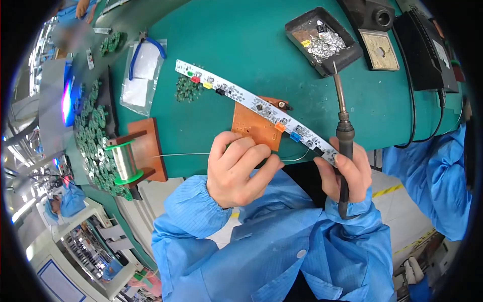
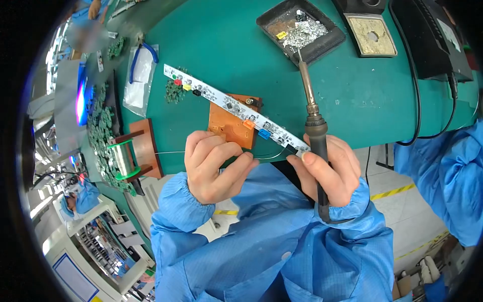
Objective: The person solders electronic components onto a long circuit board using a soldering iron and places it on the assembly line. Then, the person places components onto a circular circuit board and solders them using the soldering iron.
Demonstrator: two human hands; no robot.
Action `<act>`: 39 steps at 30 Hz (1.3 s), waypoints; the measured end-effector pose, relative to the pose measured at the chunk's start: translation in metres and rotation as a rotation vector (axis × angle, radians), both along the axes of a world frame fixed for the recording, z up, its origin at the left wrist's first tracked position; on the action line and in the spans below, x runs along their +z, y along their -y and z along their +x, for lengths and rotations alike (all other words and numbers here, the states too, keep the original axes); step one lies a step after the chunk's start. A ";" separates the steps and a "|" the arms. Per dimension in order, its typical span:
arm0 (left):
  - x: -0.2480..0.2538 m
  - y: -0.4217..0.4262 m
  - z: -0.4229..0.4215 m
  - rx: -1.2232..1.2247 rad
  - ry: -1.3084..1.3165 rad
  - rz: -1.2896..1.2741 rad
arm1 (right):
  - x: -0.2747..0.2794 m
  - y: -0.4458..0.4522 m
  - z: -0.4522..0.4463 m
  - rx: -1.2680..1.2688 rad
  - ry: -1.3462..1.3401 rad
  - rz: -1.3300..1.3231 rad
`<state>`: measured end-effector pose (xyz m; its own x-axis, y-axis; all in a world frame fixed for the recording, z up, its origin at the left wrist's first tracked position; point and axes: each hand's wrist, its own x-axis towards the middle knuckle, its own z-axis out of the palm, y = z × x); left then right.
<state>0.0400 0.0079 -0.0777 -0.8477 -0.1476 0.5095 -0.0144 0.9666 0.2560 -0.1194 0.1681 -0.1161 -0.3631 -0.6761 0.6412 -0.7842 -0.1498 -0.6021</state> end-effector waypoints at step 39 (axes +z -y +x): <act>0.007 -0.051 -0.009 0.074 -0.425 0.608 | 0.043 -0.008 -0.004 0.242 0.425 -0.177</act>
<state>0.0312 0.0591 -0.0710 -0.5726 -0.5573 0.6013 0.1452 0.6529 0.7434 -0.1233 0.1756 -0.0729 -0.4631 -0.6675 0.5831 -0.4063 -0.4248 -0.8090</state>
